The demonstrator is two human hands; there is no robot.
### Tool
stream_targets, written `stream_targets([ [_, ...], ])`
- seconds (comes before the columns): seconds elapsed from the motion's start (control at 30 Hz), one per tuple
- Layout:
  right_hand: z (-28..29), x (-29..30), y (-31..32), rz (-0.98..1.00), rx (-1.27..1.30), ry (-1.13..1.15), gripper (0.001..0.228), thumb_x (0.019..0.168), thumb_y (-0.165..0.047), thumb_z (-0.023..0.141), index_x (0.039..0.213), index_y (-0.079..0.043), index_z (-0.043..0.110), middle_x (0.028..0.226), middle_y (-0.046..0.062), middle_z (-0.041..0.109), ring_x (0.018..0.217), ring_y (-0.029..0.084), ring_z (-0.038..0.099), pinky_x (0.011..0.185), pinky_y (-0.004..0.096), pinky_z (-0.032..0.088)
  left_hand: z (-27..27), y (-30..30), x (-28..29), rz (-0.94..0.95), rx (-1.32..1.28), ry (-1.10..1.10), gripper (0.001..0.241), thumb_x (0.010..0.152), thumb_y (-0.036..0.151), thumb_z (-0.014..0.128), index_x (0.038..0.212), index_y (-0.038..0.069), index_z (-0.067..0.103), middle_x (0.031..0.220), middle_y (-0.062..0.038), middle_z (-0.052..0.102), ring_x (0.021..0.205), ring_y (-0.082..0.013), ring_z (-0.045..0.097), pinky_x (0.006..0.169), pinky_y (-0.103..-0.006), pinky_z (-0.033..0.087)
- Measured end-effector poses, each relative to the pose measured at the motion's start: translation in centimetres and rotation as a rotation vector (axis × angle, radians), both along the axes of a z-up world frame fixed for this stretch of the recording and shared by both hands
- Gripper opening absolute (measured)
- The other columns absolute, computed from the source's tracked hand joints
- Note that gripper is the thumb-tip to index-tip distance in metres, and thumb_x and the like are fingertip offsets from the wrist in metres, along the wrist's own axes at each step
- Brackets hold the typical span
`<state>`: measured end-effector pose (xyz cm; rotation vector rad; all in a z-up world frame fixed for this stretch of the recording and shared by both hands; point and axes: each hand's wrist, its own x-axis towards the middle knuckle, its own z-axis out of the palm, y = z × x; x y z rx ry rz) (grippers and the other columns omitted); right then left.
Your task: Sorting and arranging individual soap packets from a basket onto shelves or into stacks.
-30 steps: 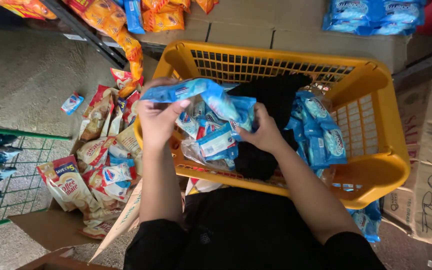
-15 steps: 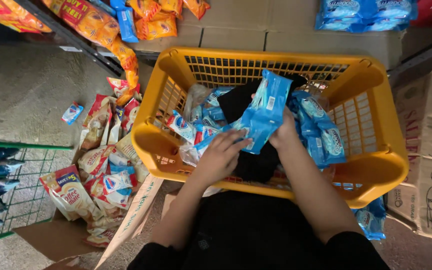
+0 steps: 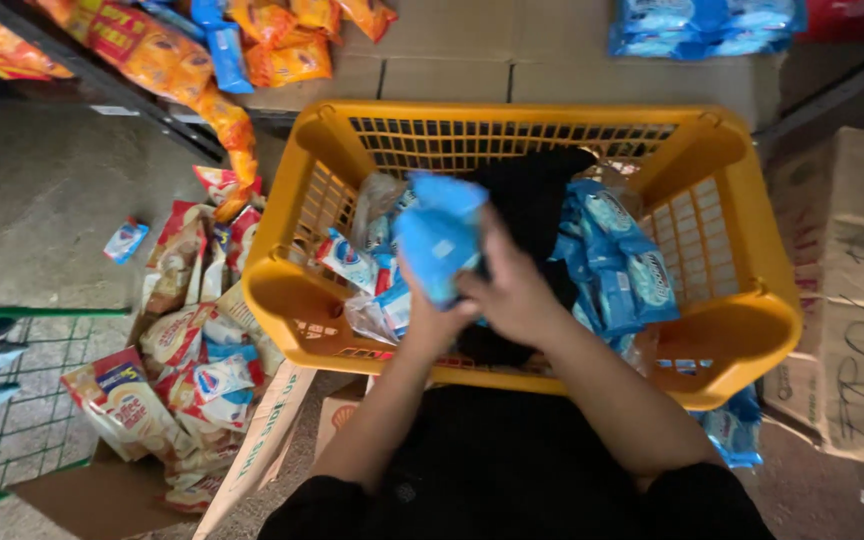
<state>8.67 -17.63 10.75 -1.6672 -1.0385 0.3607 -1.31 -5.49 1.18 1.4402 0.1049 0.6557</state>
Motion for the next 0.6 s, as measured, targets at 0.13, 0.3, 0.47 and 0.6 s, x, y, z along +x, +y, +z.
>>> stream_targets([
  [0.13,6.7,-1.9,-0.1,0.188,-0.045,-0.093,0.092,0.095,-0.014,0.064,0.166,0.001,0.006,0.174,0.025,0.015,0.164,0.035,0.012,0.132,0.046,0.01,4.3,0.6,0.5,-0.254,-0.343,-0.198,0.144,0.071,0.063,0.091,0.16,0.015,-0.011,0.164,-0.015,0.03,0.153,-0.0377,0.037,0.129,-0.0532,0.03],
  [0.3,9.4,-3.7,-1.1,0.328,0.027,0.015,0.074,0.102,-0.012,0.058,0.164,0.004,0.02,0.176,0.021,0.014,0.166,0.033,0.009,0.133,0.044,0.01,5.9,1.3,1.1,-0.4,-0.766,-0.36,0.115,0.08,0.07,0.08,0.163,0.006,0.033,0.137,-0.018,0.059,0.128,-0.0374,0.062,0.114,-0.0539,0.051],
  [0.47,8.0,-5.5,-2.5,0.184,0.136,0.216,0.06,0.108,-0.009,0.051,0.162,0.005,0.029,0.175,0.021,0.023,0.164,0.031,0.02,0.132,0.043,0.017,5.0,1.2,2.0,-0.396,-0.913,-0.355,0.112,0.078,0.067,0.079,0.161,0.01,0.03,0.146,-0.013,0.058,0.123,-0.0323,0.063,0.106,-0.0489,0.053],
  [0.6,6.9,-5.6,-3.7,0.098,0.298,0.344,0.058,0.108,-0.008,0.058,0.16,0.004,0.033,0.172,0.02,0.027,0.162,0.032,0.025,0.132,0.045,0.023,3.2,-0.1,2.0,-0.504,-0.936,-0.317,0.109,0.088,0.065,0.077,0.166,0.006,0.029,0.134,-0.018,0.06,0.122,-0.0315,0.061,0.109,-0.0473,0.051],
])
